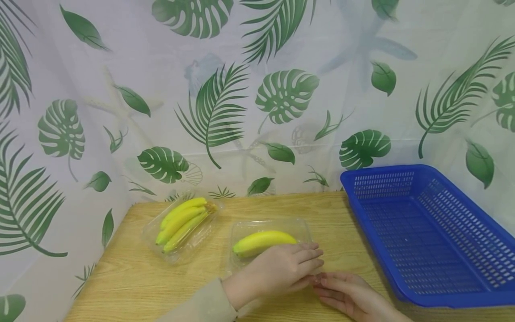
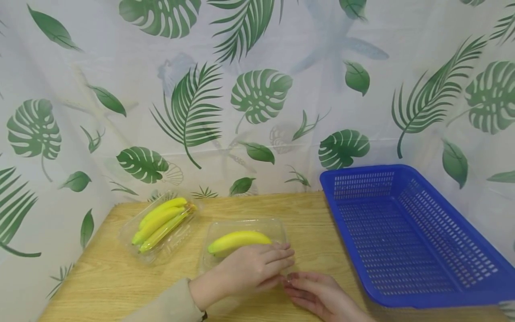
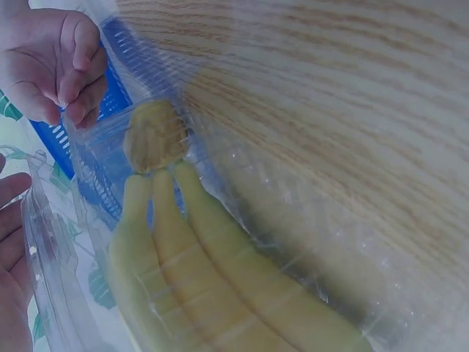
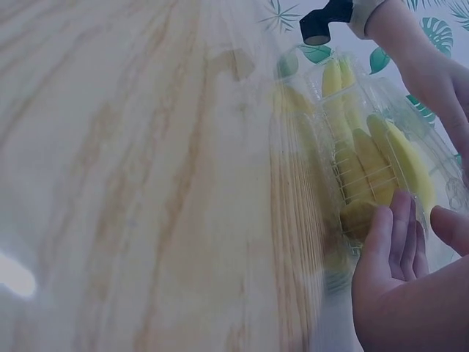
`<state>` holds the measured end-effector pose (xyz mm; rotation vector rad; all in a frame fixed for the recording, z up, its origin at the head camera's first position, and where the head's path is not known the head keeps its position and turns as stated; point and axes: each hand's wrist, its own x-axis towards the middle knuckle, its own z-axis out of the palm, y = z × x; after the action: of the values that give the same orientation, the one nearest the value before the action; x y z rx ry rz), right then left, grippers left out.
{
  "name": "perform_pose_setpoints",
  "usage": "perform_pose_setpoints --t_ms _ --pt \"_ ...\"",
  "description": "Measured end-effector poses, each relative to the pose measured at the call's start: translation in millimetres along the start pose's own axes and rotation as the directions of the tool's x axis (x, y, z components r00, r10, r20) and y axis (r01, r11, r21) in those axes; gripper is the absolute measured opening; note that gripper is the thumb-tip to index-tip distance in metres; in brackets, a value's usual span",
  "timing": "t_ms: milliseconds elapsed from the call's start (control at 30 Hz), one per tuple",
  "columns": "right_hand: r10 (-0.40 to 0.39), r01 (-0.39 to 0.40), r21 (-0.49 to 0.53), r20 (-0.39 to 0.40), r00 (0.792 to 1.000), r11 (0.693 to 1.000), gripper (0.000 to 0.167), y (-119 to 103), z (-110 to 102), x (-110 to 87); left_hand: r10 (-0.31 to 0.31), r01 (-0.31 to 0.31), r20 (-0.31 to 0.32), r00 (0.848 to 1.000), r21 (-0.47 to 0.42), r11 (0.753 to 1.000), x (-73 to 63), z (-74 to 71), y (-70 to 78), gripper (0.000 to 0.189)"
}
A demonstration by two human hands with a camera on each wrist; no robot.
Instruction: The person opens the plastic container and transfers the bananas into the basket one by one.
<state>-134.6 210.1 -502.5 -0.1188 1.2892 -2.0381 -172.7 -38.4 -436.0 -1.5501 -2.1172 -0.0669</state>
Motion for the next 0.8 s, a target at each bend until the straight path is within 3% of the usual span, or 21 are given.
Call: perform_pose_setpoints --t_ms 133,567,800 --pt "0.014 -0.014 -0.023 0.007 1.000 1.000 0.027 2.1 -0.3 1.3 0.000 -0.001 0.029 1.000 0.029 1.000 -1.6 -3.2 -1.9 0.037" --pt "0.029 -0.029 -0.013 0.023 0.999 1.000 0.023 9.9 7.2 5.4 -0.033 0.031 0.043 0.999 0.050 0.998 -17.2 -11.5 -8.1 0.042" --pt "0.025 -0.024 -0.034 0.034 0.999 0.999 0.025 13.7 15.3 8.8 -0.058 0.058 0.011 0.998 0.008 0.998 -26.6 -17.5 -11.0 0.040"
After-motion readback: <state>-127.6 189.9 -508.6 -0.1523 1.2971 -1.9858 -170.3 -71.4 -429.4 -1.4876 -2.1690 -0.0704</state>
